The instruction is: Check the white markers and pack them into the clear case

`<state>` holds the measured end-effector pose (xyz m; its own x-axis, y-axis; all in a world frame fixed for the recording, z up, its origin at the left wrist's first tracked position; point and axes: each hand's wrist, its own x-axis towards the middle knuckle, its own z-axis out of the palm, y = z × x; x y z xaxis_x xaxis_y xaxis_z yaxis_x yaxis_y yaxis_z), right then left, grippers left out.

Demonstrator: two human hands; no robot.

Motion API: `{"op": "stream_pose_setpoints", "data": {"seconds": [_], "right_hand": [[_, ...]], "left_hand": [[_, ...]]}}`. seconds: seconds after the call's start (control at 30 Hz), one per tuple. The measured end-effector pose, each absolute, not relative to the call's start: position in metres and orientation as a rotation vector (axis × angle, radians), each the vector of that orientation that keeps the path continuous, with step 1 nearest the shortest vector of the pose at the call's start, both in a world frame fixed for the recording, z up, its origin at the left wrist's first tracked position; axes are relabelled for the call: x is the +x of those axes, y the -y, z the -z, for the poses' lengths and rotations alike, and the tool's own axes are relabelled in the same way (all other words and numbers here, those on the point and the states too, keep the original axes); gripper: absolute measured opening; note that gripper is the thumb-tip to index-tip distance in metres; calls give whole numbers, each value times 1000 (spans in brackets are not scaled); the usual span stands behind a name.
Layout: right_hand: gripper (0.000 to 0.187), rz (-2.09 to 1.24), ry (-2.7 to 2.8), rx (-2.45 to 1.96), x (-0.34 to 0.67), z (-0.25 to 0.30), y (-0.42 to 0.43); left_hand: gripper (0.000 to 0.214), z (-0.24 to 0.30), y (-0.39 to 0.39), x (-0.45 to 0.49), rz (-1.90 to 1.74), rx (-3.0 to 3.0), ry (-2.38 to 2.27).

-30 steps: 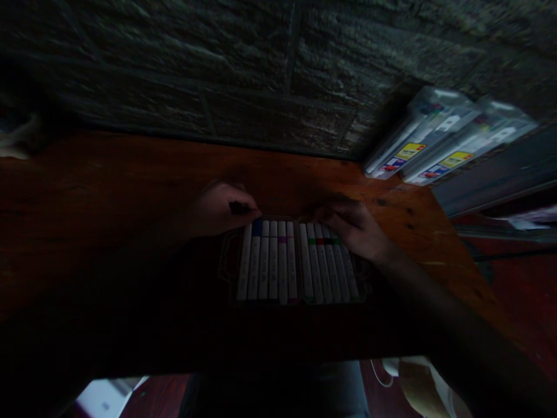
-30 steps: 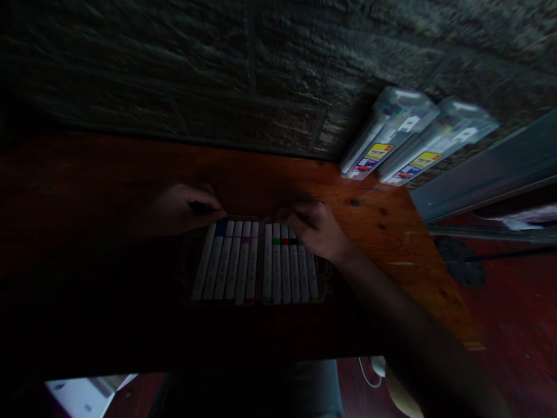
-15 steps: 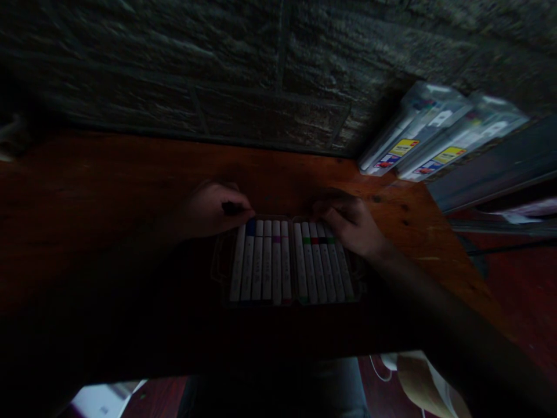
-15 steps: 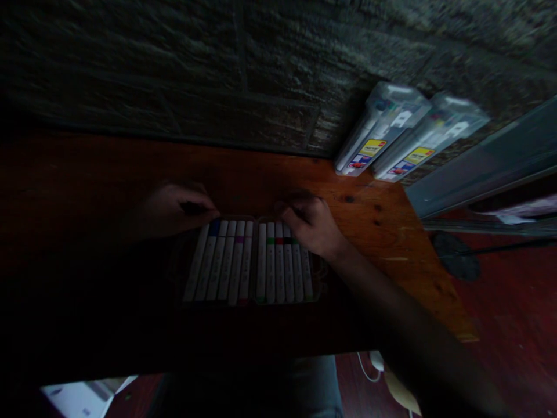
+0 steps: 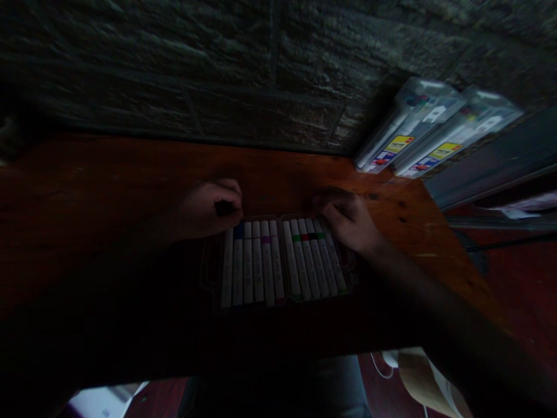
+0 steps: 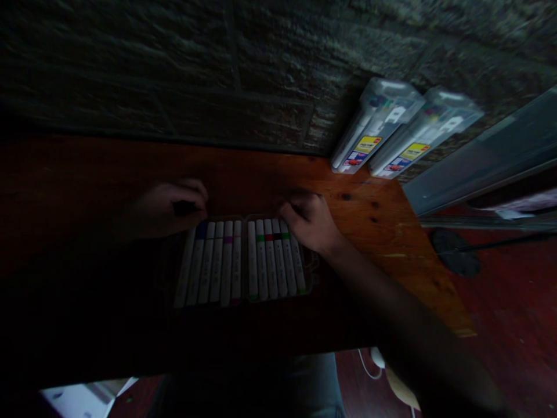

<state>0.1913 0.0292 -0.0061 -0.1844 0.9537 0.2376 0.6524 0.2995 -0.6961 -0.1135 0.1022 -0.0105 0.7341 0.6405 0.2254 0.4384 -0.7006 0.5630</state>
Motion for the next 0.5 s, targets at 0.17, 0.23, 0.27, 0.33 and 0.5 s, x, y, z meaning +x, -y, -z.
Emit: {"op": "stream_pose_setpoints", "data": {"seconds": [0.17, 0.23, 0.27, 0.33, 0.5], "right_hand": [[43, -578, 1898, -1360, 188, 13, -30], [43, -578, 1878, -1365, 187, 15, -30], [44, -581, 1868, -1371, 187, 16, -30], [45, -586, 1852, -1372, 187, 17, -30], [46, -582, 1850, -1337, 185, 17, -31]], "left_hand": [[25, 11, -99, -103, -565, 2334, -883], [24, 12, -98, -100, -561, 2289, -884], [23, 13, -98, -99, -560, 2274, -881], [22, 14, -98, -98, -559, 2268, -872], [20, 14, -99, -97, -534, 2311, -823]]}}
